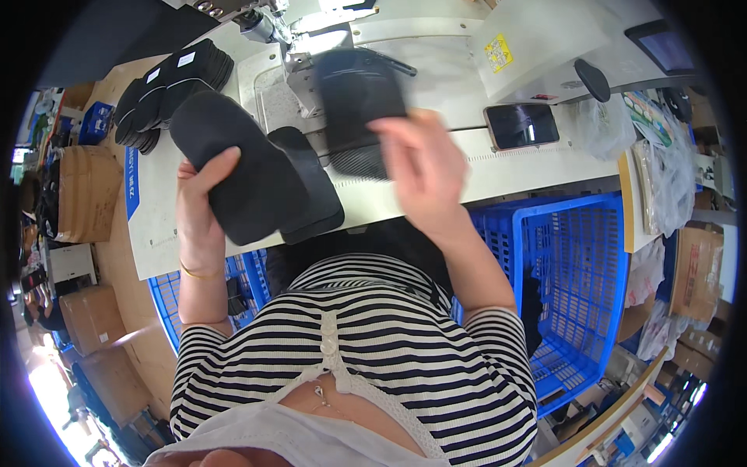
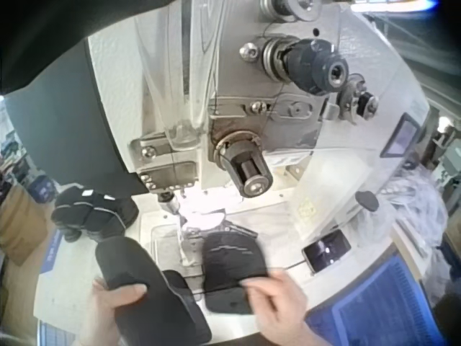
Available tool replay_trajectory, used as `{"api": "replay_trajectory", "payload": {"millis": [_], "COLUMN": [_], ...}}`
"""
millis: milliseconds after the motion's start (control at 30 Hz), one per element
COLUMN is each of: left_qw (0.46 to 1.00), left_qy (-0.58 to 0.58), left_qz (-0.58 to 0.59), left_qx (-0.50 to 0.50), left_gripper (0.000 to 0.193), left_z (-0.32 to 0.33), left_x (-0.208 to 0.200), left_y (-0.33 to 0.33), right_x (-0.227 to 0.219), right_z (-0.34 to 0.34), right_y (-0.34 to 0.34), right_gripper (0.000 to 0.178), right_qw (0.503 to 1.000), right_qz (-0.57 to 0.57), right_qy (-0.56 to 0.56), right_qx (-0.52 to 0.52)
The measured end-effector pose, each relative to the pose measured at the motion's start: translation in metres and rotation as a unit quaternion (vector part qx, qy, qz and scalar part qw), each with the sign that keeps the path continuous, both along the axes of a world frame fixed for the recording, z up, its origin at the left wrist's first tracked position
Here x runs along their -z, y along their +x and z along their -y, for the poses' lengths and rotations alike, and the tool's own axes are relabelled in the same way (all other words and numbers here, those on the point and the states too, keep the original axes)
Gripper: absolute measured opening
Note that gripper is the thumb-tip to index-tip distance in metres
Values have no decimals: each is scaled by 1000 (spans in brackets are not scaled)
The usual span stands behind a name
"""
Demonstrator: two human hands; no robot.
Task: The person sews fabric shoe pieces together using a sewing machine, stacks the stitched pieces and places them into a blue plastic crate, then sews additional fabric shoe pieces on the machine.
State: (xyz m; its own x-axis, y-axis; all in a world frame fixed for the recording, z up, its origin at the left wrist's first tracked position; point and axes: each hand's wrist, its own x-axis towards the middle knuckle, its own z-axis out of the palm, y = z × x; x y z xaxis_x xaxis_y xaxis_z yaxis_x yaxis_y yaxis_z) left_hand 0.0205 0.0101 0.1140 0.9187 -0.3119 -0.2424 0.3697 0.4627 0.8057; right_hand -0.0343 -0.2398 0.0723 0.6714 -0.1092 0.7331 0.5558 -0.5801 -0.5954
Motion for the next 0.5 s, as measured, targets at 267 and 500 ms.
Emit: {"api": "replay_trajectory", "payload": {"millis": [267,500], "left_qw": [984,989], "left_qy": [20,4], "left_qz": [153,124], "left_qx": [-90,-85], "left_gripper": [23,26], "left_z": [14,6], "left_x": [1,10], "left_y": [-7,0], "right_x": [-18,-13], "right_z": [-40,-43], "right_y": [-3,-19], "right_gripper": [17,10], "right_qw": [850,884], "right_qz": [-309,-281], "right_qy": [321,304], "right_qx": [-279,-218]}}
